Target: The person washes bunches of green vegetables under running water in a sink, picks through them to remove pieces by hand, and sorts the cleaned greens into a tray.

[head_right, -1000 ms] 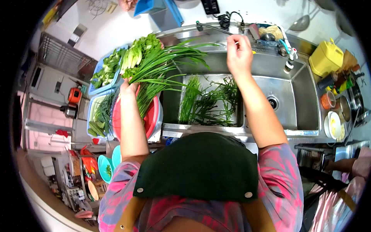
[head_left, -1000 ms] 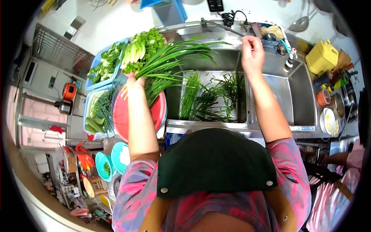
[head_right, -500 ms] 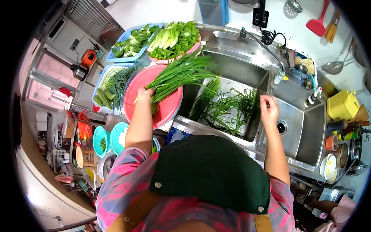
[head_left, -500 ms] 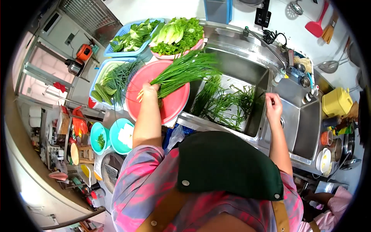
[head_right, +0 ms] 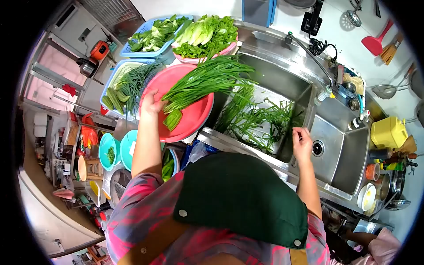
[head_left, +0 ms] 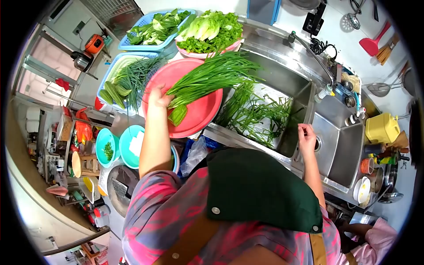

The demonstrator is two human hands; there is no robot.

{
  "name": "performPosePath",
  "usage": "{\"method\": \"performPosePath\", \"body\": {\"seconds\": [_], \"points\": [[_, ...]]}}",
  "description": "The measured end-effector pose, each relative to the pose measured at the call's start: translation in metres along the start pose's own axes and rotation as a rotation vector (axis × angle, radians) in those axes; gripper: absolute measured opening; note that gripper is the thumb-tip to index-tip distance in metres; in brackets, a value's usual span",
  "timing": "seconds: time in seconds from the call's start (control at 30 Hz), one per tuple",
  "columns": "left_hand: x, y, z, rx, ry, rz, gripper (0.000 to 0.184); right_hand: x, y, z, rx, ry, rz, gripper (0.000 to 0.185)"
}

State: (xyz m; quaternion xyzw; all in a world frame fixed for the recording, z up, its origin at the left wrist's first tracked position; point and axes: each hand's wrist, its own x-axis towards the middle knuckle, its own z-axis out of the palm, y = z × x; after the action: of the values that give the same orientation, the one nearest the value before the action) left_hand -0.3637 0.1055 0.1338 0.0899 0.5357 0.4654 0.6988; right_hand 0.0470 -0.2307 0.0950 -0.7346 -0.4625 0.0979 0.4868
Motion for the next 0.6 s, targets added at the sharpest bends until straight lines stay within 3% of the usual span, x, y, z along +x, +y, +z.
{"method": "performPosePath", "body": {"seconds": [0.03, 0.07, 0.17, 0.2, 0.3, 0.37, 0.43, 0.5, 0.6], "points": [[0.001, -0.002, -0.010, 0.156, -0.038, 0.038, 0.047, 0.000, -0.002, 0.002, -0.006, 0.000, 0.004, 0.006], [-0.052, -0.012, 0.011, 0.146, -0.046, 0.176, 0.038, 0.000, -0.002, 0.003, -0.017, -0.012, -0.015, 0.006], [-0.026, -0.024, -0.009, 0.152, -0.109, 0.315, 0.027, 0.002, -0.009, 0.006, -0.043, -0.028, -0.030, 0.007], [-0.025, -0.027, -0.013, 0.127, -0.102, 0.247, 0.019, 0.004, -0.010, 0.007, -0.044, -0.024, -0.047, 0.007], [0.001, -0.044, -0.030, 0.187, -0.170, 0.257, 0.022, 0.009, -0.013, 0.011, -0.027, -0.004, -0.040, 0.007], [-0.042, -0.051, -0.010, 0.288, -0.195, 0.293, 0.028, 0.014, -0.012, 0.010, -0.138, 0.084, -0.074, 0.007], [-0.060, -0.061, 0.003, 0.699, -0.129, 0.839, 0.033, 0.024, -0.012, 0.005, -0.162, 0.187, -0.045, 0.016], [-0.080, -0.069, 0.017, 0.543, -0.274, 0.945, 0.021, 0.040, -0.017, -0.005, -0.223, 0.261, 0.035, 0.020], [-0.118, -0.096, 0.037, 0.713, -0.553, 1.044, 0.013, 0.074, -0.016, -0.021, -0.318, 0.357, -0.031, 0.019]]}}
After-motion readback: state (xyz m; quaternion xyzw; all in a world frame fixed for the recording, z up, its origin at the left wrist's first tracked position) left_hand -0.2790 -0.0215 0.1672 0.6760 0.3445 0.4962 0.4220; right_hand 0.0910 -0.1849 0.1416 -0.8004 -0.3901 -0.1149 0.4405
